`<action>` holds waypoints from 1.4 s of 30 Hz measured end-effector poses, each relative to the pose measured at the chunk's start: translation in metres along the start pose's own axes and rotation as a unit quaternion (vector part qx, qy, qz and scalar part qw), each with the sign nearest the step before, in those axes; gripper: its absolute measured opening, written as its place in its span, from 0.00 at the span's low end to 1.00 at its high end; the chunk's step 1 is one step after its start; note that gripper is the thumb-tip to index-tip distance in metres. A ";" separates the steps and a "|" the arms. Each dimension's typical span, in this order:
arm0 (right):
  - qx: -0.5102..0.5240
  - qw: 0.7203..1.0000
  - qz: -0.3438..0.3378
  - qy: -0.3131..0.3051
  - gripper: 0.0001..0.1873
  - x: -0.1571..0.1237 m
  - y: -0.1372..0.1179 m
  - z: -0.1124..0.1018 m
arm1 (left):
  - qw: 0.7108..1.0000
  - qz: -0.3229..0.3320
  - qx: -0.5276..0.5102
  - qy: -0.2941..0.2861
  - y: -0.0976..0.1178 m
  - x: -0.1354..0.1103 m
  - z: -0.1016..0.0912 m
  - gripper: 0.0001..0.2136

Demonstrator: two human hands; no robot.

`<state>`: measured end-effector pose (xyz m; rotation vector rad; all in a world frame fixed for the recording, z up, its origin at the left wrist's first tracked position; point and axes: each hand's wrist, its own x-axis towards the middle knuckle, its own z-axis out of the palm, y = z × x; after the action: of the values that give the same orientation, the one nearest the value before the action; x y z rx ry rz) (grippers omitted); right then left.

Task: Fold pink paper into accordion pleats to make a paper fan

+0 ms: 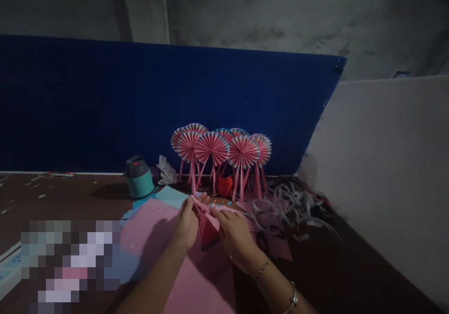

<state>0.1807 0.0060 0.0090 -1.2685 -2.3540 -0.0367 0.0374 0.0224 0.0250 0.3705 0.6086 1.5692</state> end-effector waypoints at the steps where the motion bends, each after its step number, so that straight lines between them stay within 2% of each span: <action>1: 0.002 1.000 0.004 -0.008 0.29 0.000 0.000 0.000 | 1.000 0.004 -0.002 0.005 0.002 0.001 0.000 0.04; 5: 0.013 0.999 0.009 -0.030 0.25 0.000 -0.001 0.003 | 1.000 0.010 -0.014 0.025 0.007 0.003 -0.001 0.03; 12: 0.037 0.997 0.017 -0.070 0.26 -0.001 -0.003 0.005 | 0.998 0.003 -0.040 0.042 0.007 0.004 -0.002 0.07; 16: 0.063 0.995 0.019 -0.077 0.27 -0.002 -0.004 0.006 | 0.998 -0.005 -0.037 0.058 0.007 0.002 0.000 0.08; 21: 0.109 0.991 0.010 -0.082 0.27 -0.002 -0.008 0.009 | 0.997 0.017 -0.042 0.062 0.007 0.000 0.003 0.08; 30: 0.182 0.979 -0.027 -0.093 0.35 -0.001 -0.003 0.025 | 0.991 0.042 -0.067 0.107 0.008 0.002 0.004 0.11; 37: 0.163 0.986 -0.022 -0.027 0.30 0.000 -0.005 0.026 | 0.993 0.047 -0.056 0.088 0.007 0.004 0.001 0.09; 42: 0.081 0.995 -0.023 -0.055 0.31 0.002 -0.008 0.019 | 0.992 0.052 -0.055 0.100 0.008 0.003 0.002 0.09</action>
<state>0.1663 0.0076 -0.0057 -1.1641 -2.4236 0.2098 0.0317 0.0259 0.0308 0.1643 0.6611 1.7448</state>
